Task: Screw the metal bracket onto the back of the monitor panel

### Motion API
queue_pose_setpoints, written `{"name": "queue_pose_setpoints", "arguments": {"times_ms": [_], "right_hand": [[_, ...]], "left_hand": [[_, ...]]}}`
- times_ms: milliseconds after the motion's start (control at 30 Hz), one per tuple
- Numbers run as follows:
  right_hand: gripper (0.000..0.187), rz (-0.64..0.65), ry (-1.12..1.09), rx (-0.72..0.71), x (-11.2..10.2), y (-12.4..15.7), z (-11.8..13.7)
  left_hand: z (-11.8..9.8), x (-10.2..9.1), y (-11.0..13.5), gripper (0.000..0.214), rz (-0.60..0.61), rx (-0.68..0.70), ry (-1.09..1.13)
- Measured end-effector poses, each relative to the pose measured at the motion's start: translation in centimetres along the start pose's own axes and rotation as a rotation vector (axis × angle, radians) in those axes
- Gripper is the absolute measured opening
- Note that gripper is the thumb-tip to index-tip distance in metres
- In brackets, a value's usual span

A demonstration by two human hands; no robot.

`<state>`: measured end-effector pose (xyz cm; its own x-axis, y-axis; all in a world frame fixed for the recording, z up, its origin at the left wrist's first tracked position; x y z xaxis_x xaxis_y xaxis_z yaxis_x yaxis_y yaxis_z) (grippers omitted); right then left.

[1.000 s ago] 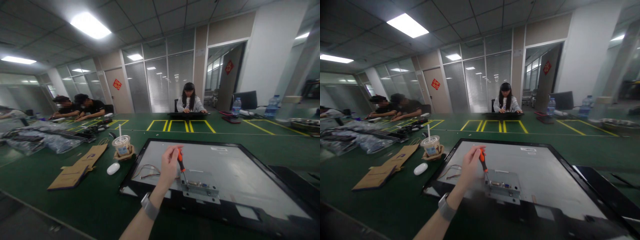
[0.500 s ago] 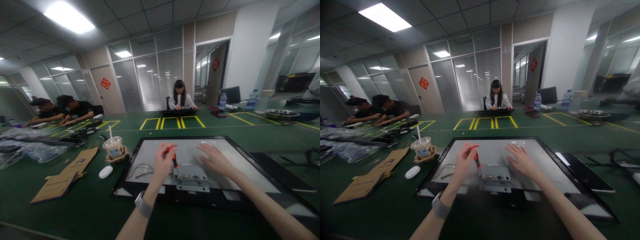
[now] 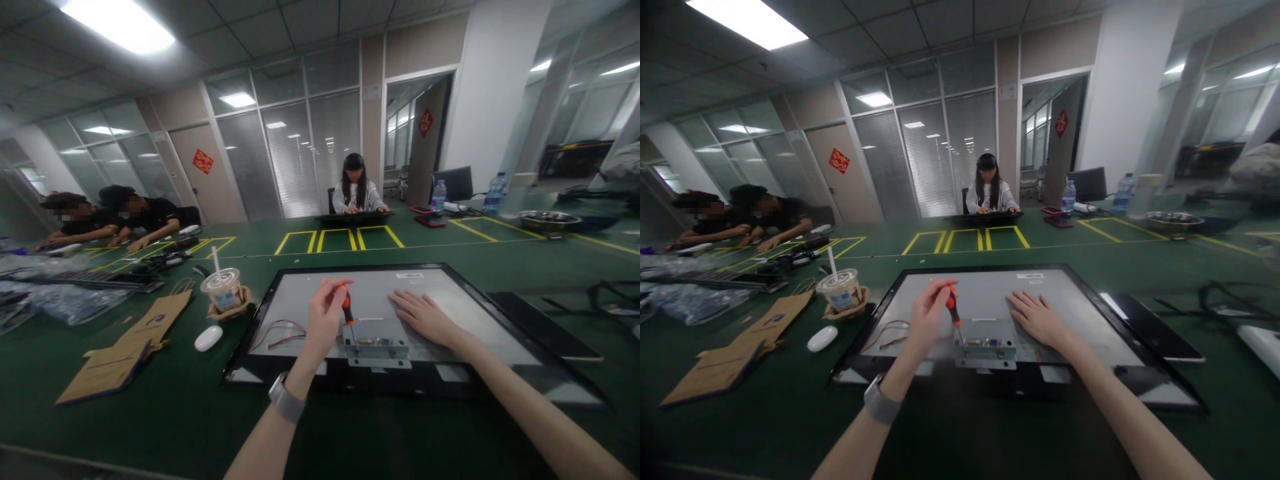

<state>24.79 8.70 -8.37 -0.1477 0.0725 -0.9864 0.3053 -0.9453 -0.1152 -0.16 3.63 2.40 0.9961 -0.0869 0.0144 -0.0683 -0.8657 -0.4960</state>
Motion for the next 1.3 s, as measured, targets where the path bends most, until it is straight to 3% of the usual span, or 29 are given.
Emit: {"name": "queue_pose_setpoints", "arguments": {"times_ms": [133, 300, 533, 800, 1033, 1133, 1300], "right_hand": [[0.062, 0.005, -0.002, -0.002, 0.0, 0.4, -0.1], [0.063, 0.004, -0.009, -0.009, -0.2, 0.4, 0.0], [0.06, -0.041, -0.011, -0.024, -0.6, 0.6, 0.3], [0.06, -0.042, -0.011, -0.032, -0.4, 0.6, 0.2], [0.061, -0.046, -0.015, -0.037, -0.4, 0.6, 0.2], [0.062, -0.047, -0.016, -0.036, -0.4, 0.6, 0.2], [0.061, -0.044, -0.011, -0.033, -0.4, 0.6, 0.3]], "left_hand": [[0.4, -0.2, -0.1, 0.027, -0.007, -0.044, 0.087], [-0.2, -0.1, 0.0, 0.019, -0.03, 0.015, -0.038], [0.6, 0.1, 0.0, 0.03, 0.033, -0.061, 0.104], [1.1, 0.3, -0.1, 0.03, 0.104, -0.055, 0.138], [0.1, 0.1, 0.1, 0.012, 0.0, 0.007, 0.029], [-0.1, 0.1, 0.1, 0.019, -0.012, 0.003, 0.047], [0.2, 0.5, 0.2, 0.032, 0.074, -0.091, 0.169]]}}
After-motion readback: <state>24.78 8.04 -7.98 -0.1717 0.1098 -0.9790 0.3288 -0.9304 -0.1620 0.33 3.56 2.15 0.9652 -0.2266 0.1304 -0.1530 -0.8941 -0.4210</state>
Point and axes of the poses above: each hand's wrist, its own y-axis away from the middle knuckle, its own x-axis out of the palm, z = x × y, the point moved 4 cm from there along -y, towards the middle knuckle, and after that the axes turned 2 degrees about -x, right-handed, at the moved point
